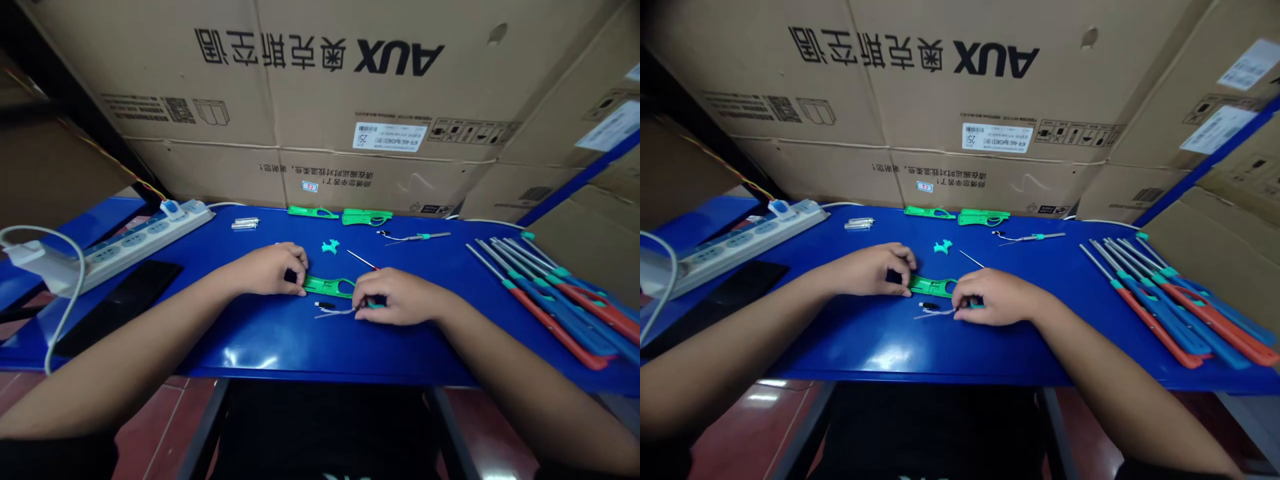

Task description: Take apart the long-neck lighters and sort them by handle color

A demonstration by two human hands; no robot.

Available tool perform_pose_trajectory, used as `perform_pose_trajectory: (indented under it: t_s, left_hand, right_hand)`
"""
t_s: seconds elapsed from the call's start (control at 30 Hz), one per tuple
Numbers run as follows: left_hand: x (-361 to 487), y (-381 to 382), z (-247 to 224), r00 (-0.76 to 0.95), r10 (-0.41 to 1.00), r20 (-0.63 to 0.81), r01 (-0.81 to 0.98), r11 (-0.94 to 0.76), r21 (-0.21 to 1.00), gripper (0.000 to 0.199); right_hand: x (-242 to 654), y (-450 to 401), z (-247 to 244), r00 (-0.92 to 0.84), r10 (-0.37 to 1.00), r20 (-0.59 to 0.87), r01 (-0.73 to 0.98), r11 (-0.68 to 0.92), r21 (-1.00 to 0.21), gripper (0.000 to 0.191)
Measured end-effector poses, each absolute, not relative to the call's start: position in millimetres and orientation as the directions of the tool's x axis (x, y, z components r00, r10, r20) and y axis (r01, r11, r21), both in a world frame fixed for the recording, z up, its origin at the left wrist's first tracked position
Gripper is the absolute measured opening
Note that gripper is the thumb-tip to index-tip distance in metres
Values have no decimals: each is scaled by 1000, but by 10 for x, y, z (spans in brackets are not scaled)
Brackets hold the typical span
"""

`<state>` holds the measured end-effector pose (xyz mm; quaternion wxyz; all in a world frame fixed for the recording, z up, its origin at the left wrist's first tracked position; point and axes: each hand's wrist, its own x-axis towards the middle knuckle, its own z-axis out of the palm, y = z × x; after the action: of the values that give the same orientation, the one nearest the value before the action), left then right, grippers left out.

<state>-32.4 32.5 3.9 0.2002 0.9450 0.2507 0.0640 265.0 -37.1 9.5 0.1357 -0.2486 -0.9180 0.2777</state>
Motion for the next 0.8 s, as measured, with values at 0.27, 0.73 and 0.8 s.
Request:
perform_pose_trajectory:
  t_s: [0.27,0.73,0.8]
  left_hand:
    - [-334,221,213,914,398,73,334,-843,422,14]
    - [-126,50,47,896,398,198,307,-876,372,14]
    - [-130,66,63,880,414,234,305,-869,389,16]
  right_hand:
    - [2575,-435,62,-892,452,-8,410,801,-437,15]
    - [2287,-457,-135,-763,578,290,498,811,-308,20]
    - [2322,-426,-146,-735,571,365,479,819,-316,20]
